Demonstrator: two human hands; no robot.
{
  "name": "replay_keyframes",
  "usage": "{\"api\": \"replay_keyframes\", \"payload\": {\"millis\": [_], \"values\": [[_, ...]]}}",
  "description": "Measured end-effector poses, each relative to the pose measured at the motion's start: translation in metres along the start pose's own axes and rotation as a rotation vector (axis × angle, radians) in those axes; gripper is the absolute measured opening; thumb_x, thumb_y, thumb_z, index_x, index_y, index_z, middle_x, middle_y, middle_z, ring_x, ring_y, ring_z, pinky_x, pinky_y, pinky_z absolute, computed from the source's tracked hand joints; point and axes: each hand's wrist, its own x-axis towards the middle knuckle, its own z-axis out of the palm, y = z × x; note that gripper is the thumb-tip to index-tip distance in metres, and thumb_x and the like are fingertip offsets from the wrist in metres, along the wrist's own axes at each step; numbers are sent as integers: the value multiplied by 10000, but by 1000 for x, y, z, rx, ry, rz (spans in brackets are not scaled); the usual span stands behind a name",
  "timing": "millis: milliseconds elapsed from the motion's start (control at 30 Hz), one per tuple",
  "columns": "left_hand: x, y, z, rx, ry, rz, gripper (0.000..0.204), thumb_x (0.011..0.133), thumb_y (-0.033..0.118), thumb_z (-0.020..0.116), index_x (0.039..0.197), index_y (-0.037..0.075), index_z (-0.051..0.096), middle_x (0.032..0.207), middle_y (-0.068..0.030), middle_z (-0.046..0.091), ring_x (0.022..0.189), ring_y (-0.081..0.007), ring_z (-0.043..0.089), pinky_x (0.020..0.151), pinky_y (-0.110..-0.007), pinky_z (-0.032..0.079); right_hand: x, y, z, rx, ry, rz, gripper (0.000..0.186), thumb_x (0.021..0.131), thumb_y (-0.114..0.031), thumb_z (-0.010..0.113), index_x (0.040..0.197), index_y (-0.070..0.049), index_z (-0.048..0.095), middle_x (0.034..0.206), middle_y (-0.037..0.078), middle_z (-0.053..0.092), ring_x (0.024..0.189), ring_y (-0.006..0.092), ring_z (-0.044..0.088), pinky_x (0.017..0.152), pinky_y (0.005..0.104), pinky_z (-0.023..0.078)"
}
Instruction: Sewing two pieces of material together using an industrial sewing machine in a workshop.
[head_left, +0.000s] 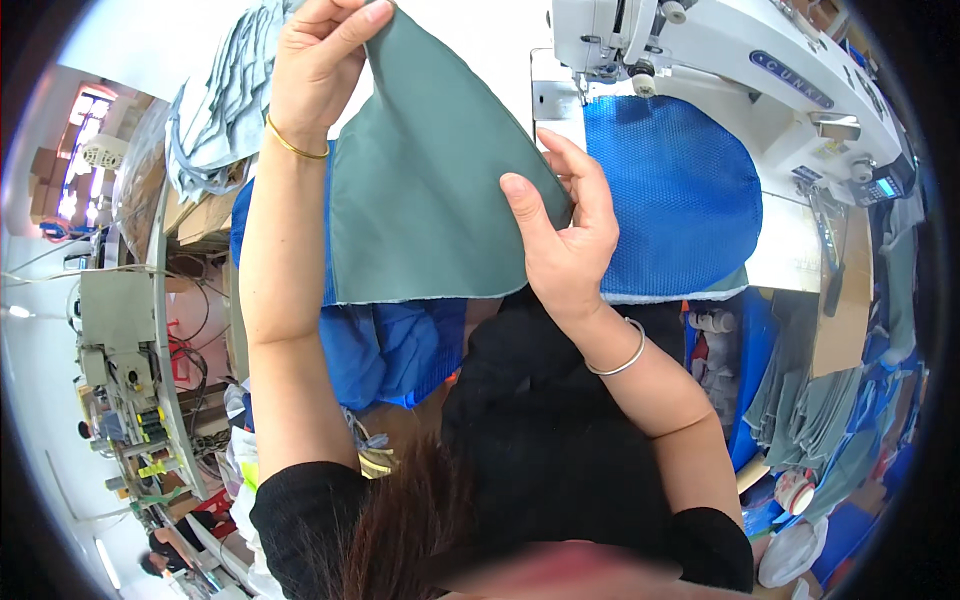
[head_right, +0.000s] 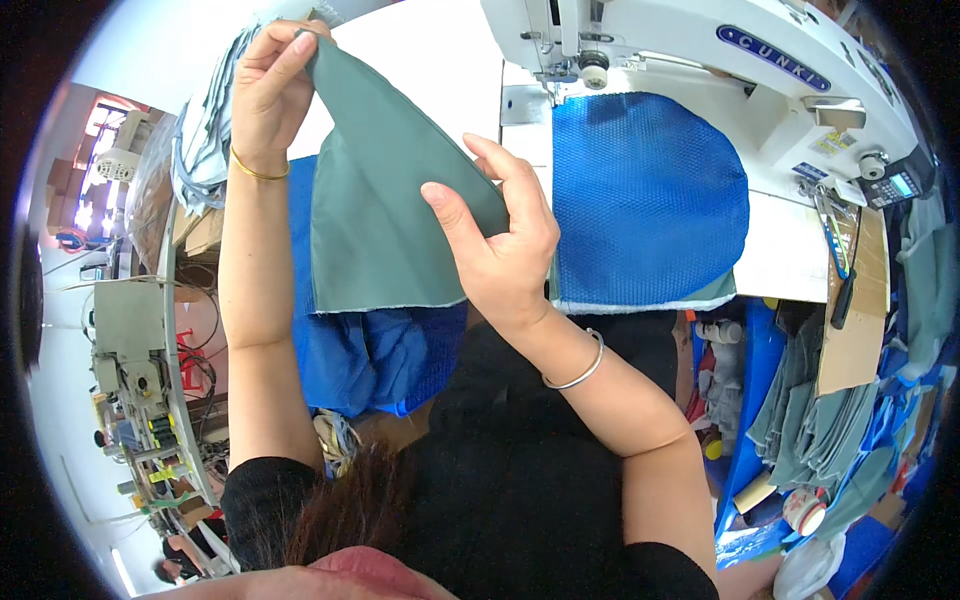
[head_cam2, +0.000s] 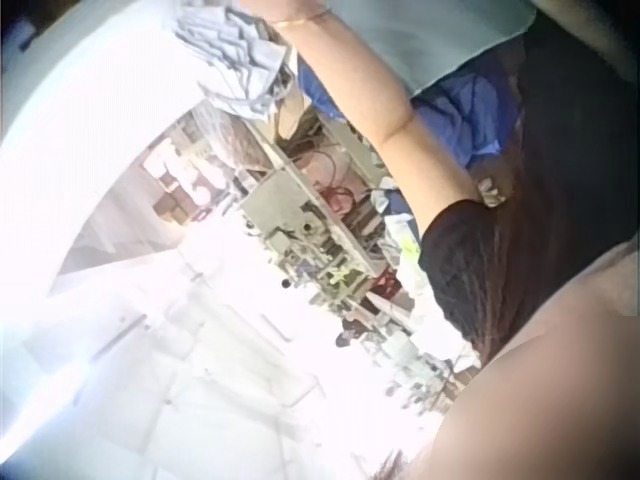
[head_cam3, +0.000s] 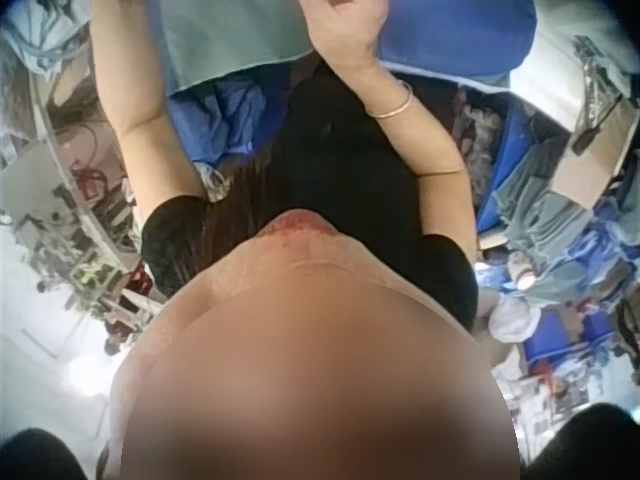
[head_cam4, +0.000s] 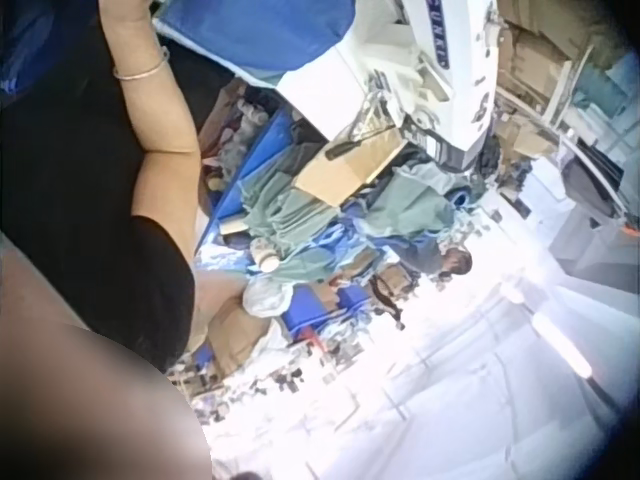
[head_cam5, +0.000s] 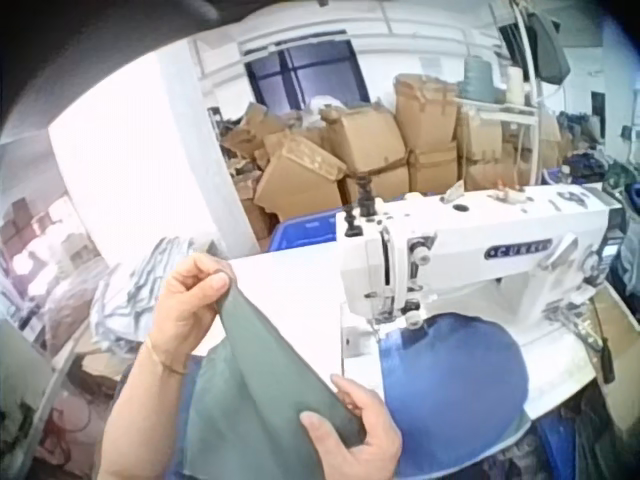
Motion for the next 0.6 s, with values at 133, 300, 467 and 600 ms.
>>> {"api": "replay_keyframes", "payload": {"millis": [133, 300, 467, 600], "values": [[-1, 1, -15, -1, 112, 37, 122, 1072, 50, 579, 1103, 9, 690, 1096, -126, 727, 1004, -217, 675, 936, -355, 539, -7, -3, -9, 81, 6, 40, 506, 890, -137, 869, 1321, 7, 647, 1050, 81, 693, 914, 141, 662, 827, 276, 539], [-1, 6, -35, -98, 160, 38, 163, 1081, 56, 565, 1147, 6, 706, 1167, -160, 727, 1059, -237, 688, 980, -387, 556, -19, -14, -25, 286, -19, 205, 515, 909, -20, 822, 1368, 22, 590, 1141, 108, 706, 1000, 138, 681, 881, 269, 545], [-3, 7, -41, -101, 195, 30, 166, 1082, 74, 573, 1133, 9, 718, 1166, -180, 729, 1062, -259, 697, 975, -409, 566, -21, -18, -26, 346, 35, 221, 452, 899, -38, 838, 1305, 28, 651, 1089, 82, 711, 928, 114, 683, 825, 246, 552], [-2, 6, -44, -104, 243, 33, 156, 1076, 79, 589, 1118, 21, 727, 1139, -180, 734, 1053, -264, 699, 970, -413, 568, -22, -21, -27, 374, 2, 207, 404, 923, 10, 796, 1301, 46, 659, 1100, 99, 728, 944, 119, 685, 837, 250, 558]]}}
